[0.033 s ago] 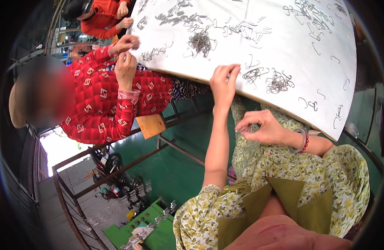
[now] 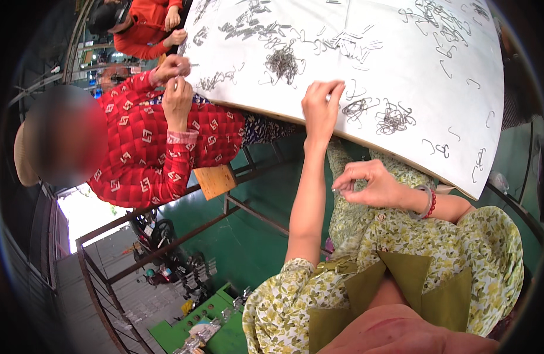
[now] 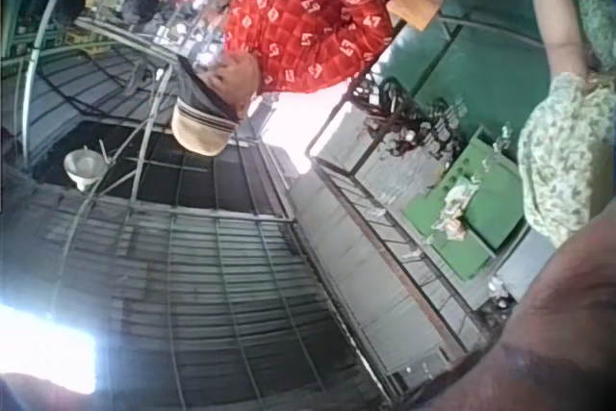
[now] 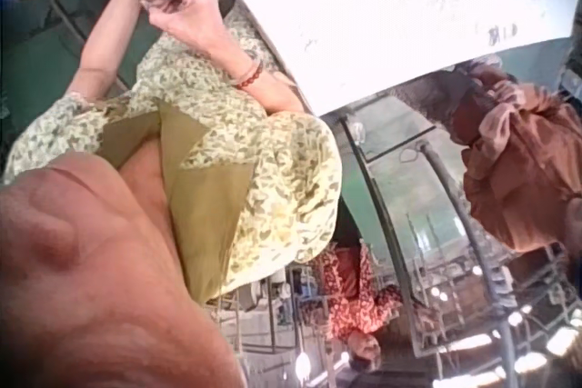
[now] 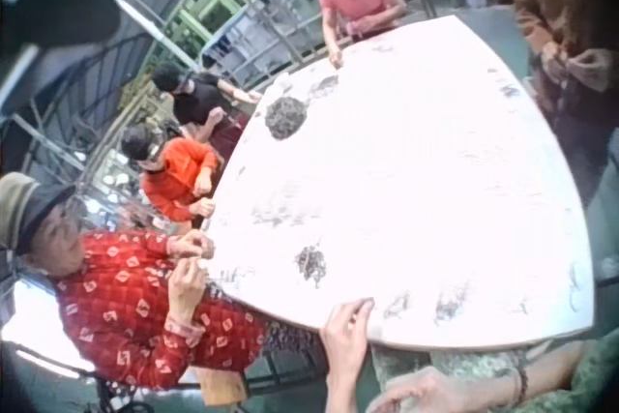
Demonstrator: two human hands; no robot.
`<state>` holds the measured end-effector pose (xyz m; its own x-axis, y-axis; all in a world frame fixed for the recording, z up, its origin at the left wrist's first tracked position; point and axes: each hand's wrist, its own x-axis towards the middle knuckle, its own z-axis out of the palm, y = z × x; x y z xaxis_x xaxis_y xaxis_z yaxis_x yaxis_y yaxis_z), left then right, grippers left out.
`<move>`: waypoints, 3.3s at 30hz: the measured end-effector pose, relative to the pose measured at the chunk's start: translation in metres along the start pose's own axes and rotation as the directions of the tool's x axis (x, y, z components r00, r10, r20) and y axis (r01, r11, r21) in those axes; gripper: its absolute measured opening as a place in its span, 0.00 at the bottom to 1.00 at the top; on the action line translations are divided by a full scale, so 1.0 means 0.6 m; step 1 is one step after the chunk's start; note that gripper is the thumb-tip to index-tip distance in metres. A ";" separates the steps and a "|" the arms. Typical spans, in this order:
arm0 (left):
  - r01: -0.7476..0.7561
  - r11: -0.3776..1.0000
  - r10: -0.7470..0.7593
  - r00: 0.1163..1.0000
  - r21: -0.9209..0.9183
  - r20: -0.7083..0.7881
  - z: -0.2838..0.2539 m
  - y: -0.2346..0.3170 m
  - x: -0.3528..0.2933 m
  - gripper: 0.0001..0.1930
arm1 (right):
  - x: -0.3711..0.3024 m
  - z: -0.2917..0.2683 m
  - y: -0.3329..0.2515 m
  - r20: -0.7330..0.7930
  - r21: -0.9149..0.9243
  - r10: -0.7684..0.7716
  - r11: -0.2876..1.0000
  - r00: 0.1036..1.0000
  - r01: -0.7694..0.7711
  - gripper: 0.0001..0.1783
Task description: The person sits at a table and repeatedly picks up small metal paperclips, linking them together by hand to form chains. They place the finished chains onto a white sheet on the table. Other people are working alongside them on the same task.
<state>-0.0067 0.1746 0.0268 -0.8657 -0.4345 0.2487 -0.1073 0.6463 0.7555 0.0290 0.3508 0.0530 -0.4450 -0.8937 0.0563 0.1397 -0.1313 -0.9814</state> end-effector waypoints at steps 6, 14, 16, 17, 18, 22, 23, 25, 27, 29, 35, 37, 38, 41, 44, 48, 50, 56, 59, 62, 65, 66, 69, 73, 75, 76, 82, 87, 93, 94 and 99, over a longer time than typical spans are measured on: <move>-0.125 0.883 0.068 0.988 0.452 0.141 0.135 -0.009 0.127 0.07 | -0.013 0.012 0.027 0.031 0.016 0.009 1.000 0.999 -0.010 0.13; -0.247 0.752 0.149 0.967 0.612 0.207 0.189 -0.003 0.165 0.03 | 0.000 0.005 0.020 -0.070 0.081 0.060 0.995 0.996 -0.055 0.11; -0.259 0.780 0.189 0.965 0.570 0.180 0.161 -0.018 0.157 0.03 | -0.001 0.016 0.014 -0.016 -0.050 0.076 0.996 0.997 -0.077 0.10; -0.260 0.768 0.141 0.960 0.585 0.241 0.152 -0.022 0.158 0.02 | -0.001 0.015 0.018 0.015 -0.033 0.067 0.997 0.998 -0.066 0.10; -0.260 0.755 0.086 0.949 0.602 0.302 0.144 -0.024 0.159 0.02 | -0.003 0.016 0.029 0.016 -0.054 0.072 0.996 0.997 -0.071 0.10; -0.257 0.768 0.140 0.961 0.586 0.238 0.143 -0.039 0.144 0.01 | -0.004 0.010 0.012 -0.030 -0.027 0.146 0.989 0.989 -0.147 0.10; -0.258 0.748 0.166 0.965 0.612 0.204 0.162 -0.050 0.138 0.01 | -0.005 0.008 0.014 -0.036 -0.044 0.133 0.990 0.990 -0.135 0.10; -0.250 0.719 0.195 0.968 0.648 0.156 0.172 -0.055 0.132 0.01 | -0.007 0.004 0.029 -0.048 -0.092 0.115 0.989 0.992 -0.119 0.11; -0.225 0.718 0.201 0.973 0.659 0.113 0.164 -0.050 0.130 0.02 | -0.007 0.008 0.028 -0.030 -0.102 0.144 0.984 0.989 -0.146 0.11; -0.223 0.779 0.164 0.974 0.585 0.153 0.149 -0.053 0.138 0.02 | -0.006 0.018 0.034 -0.027 -0.118 0.148 0.982 0.989 -0.150 0.11; -0.301 0.741 0.109 0.936 0.600 0.335 0.131 -0.045 0.145 0.03 | 0.008 0.032 -0.015 -0.023 -0.047 0.190 0.981 0.982 -0.191 0.12; -0.254 0.735 0.169 0.966 0.629 0.194 0.130 -0.056 0.141 0.02 | 0.012 0.028 -0.010 0.000 -0.020 0.162 0.987 0.987 -0.162 0.12; -0.236 0.743 0.190 0.972 0.627 0.140 0.147 -0.062 0.133 0.02 | 0.008 0.026 -0.005 -0.005 0.001 0.169 0.986 0.986 -0.169 0.12; -0.259 0.722 0.086 0.954 0.642 0.289 0.145 -0.105 0.161 0.05 | 0.018 0.027 0.011 -0.010 -0.098 0.023 0.995 1.000 -0.024 0.13; -0.291 0.819 0.174 0.947 0.495 0.269 0.077 -0.126 0.178 0.06 | 0.022 0.030 -0.002 -0.005 -0.140 -0.026 0.990 1.000 0.025 0.12; -0.005 0.901 -0.066 0.987 0.433 0.149 -0.010 -0.056 0.185 0.07 | 0.029 0.039 -0.005 -0.003 0.037 0.071 0.997 0.997 -0.071 0.12; -0.048 0.937 0.007 0.993 0.347 0.118 -0.021 -0.094 0.179 0.11 | 0.039 0.042 -0.011 -0.019 0.033 0.037 0.999 0.999 -0.036 0.12; 0.210 0.967 -0.195 0.975 -0.142 0.111 -0.092 -0.059 0.062 0.09 | 0.062 0.033 -0.002 -0.064 0.020 0.084 0.996 0.994 -0.083 0.11; 0.247 0.880 -0.274 0.962 -0.406 -0.006 -0.135 -0.037 -0.039 0.08 | 0.073 0.023 0.014 -0.093 0.088 0.149 0.986 0.984 -0.141 0.11; 0.235 0.735 -0.355 0.932 -0.636 -0.066 -0.158 0.010 -0.135 0.08 | 0.087 0.007 0.027 -0.110 0.097 0.148 0.986 0.983 -0.137 0.10; 0.192 0.718 -0.341 0.935 -0.669 -0.098 -0.150 0.042 -0.195 0.07 | 0.097 -0.002 0.034 -0.134 0.084 0.132 0.989 0.982 -0.122 0.11; 0.149 0.719 -0.315 0.940 -0.679 -0.127 -0.136 0.038 -0.205 0.07 | 0.098 -0.002 0.035 -0.143 0.090 0.129 0.989 0.981 -0.117 0.11; 0.172 0.815 -0.322 0.928 -0.553 -0.187 -0.118 0.033 -0.206 0.05 | 0.100 -0.004 0.033 -0.148 0.062 0.094 0.994 0.984 -0.085 0.11; 0.085 0.763 -0.334 0.901 -0.641 -0.278 -0.085 0.032 -0.199 0.06 | 0.102 -0.003 0.032 -0.136 -0.224 -0.102 0.972 0.985 0.069 0.13; 0.100 0.733 -0.364 0.893 -0.672 -0.264 -0.075 0.035 -0.199 0.06 | 0.102 -0.005 0.032 -0.088 -0.253 -0.133 0.962 0.987 0.107 0.14; 0.091 0.717 -0.372 0.888 -0.691 -0.269 -0.073 0.033 -0.199 0.06 | 0.103 -0.003 0.026 -0.051 -0.269 -0.144 0.955 0.988 0.125 0.14; 0.026 0.738 -0.337 0.880 -0.675 -0.336 -0.085 0.033 -0.198 0.05 | 0.178 -0.155 0.036 -0.181 -0.722 -0.237 0.691 0.955 0.035 0.14; 0.055 0.720 -0.376 0.869 -0.692 -0.322 -0.102 0.020 -0.218 0.03 | 0.248 -0.301 0.158 0.032 -0.989 -0.139 0.138 0.990 0.052 0.13; 0.004 0.701 -0.348 0.874 -0.713 -0.338 -0.108 0.017 -0.230 0.03 | 0.258 -0.305 0.157 0.172 -0.984 -0.162 0.020 0.972 0.178 0.18; 0.010 0.686 -0.360 0.873 -0.727 -0.328 -0.107 0.017 -0.227 0.03 | 0.256 -0.305 0.153 0.196 -0.979 -0.221 0.009 0.955 0.203 0.19; 0.070 0.659 -0.381 0.890 -0.749 -0.252 -0.102 0.024 -0.212 0.05 | 0.256 -0.296 0.131 0.023 -0.977 -0.217 0.200 0.976 0.067 0.20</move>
<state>0.1318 0.2006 0.0431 -0.6060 -0.7907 0.0863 0.2351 -0.0744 0.9691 -0.1856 0.2795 -0.0483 -0.4444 -0.8536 0.2718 -0.8666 0.3329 -0.3717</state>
